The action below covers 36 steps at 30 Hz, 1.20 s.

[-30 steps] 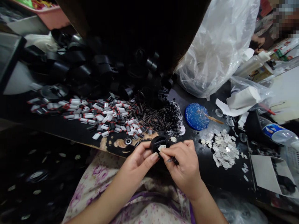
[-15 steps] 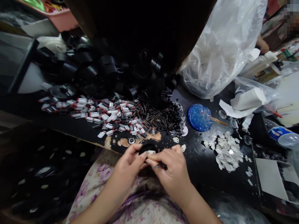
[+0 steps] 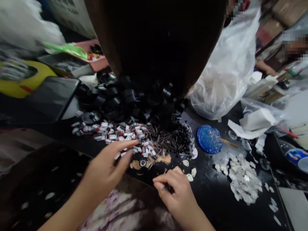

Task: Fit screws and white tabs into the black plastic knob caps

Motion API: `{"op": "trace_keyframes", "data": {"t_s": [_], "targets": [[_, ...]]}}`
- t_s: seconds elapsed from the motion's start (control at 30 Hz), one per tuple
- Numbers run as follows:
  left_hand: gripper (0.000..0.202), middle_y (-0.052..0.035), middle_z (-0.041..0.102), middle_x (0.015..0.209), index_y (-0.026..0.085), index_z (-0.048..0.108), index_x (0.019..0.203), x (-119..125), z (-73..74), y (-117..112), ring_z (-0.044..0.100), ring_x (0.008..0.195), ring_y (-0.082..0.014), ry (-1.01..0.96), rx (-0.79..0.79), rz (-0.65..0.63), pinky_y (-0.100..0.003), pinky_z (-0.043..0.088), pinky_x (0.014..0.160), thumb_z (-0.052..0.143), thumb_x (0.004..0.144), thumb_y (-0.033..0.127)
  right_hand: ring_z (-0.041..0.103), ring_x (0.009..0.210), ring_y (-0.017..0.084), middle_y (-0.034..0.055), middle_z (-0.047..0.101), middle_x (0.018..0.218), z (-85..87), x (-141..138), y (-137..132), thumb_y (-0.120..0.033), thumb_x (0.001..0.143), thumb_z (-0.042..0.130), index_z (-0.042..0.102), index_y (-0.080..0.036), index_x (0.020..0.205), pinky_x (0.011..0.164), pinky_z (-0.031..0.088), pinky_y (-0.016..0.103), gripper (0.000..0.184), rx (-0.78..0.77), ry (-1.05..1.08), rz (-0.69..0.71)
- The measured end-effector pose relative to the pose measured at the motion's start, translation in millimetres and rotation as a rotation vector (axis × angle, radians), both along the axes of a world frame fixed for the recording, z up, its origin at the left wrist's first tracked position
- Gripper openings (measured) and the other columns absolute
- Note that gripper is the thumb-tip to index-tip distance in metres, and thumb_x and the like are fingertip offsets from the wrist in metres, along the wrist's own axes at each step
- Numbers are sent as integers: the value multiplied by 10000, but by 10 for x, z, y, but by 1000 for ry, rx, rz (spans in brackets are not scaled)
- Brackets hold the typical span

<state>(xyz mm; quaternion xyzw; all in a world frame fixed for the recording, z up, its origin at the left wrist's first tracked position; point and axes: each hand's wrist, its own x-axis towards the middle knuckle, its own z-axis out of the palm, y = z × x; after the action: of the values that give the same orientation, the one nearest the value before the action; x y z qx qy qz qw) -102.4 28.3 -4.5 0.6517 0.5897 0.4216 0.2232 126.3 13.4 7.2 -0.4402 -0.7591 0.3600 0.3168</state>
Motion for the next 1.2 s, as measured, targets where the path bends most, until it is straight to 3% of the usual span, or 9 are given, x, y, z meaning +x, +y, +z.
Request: {"op": "trace_keyframes", "data": {"t_s": [0.13,0.27,0.4,0.47,0.57,0.7,0.93,1.03,1.2], "targets": [[466,-131,616,1319,171,560,1336,614,216,876,557,1178,-325,436,194,-165,-465,419,1037,634,880,232,547,649,131,-17,666,698,-147,62,11,-162,893,555,686,-204,851,658,351,278,144,115,-29,-79],[410,-182,651,1212,113,600,1264,763,187,1124,589,1062,-375,548,225,-165,-539,465,928,631,859,166,543,637,132,-14,655,678,-188,104,18,-186,897,551,682,-206,843,644,361,275,144,122,-11,-88],[442,-182,620,1261,92,532,1314,582,165,862,548,1150,-342,525,260,-145,-512,429,1011,600,896,217,573,673,141,-3,679,716,-122,124,17,-216,897,551,688,-211,825,660,390,277,155,7,28,-104],[457,-162,602,1285,124,496,1340,503,148,584,531,1190,-305,461,268,-155,-474,416,1042,595,905,221,573,666,140,-7,666,729,-44,144,34,-278,894,568,683,-217,901,634,407,262,131,-157,89,-170],[484,-90,605,1295,227,449,1384,490,75,96,540,1198,-239,373,197,-309,-396,428,1049,556,917,154,524,602,121,-40,589,680,109,162,93,-347,821,664,606,-207,932,560,401,230,187,-386,107,-230],[564,-82,621,1299,270,373,1431,545,-63,-336,566,1203,-231,233,93,-301,-404,438,1055,533,914,112,546,652,124,-30,591,738,237,111,171,-253,809,642,552,-210,891,602,423,232,130,-386,-29,-201],[508,-61,681,1186,319,449,1328,556,-237,-462,644,1111,-228,-31,60,-333,-386,534,948,481,896,54,616,765,159,29,674,931,194,-8,161,-256,871,577,596,-214,1149,677,468,273,281,-417,-70,-82],[473,-68,652,1224,306,472,1294,581,-267,-495,617,1158,-217,-66,28,-271,-391,505,999,463,901,43,638,892,172,46,693,1101,224,18,170,-245,889,572,611,-230,1212,793,486,298,325,-386,-64,-45],[511,-116,556,1381,278,409,1375,603,-340,-503,522,1294,-265,-68,-49,-220,-469,434,1085,561,904,151,646,937,182,35,703,1077,246,117,171,-198,887,568,603,-231,1254,842,485,316,370,-420,-154,-37]]}}
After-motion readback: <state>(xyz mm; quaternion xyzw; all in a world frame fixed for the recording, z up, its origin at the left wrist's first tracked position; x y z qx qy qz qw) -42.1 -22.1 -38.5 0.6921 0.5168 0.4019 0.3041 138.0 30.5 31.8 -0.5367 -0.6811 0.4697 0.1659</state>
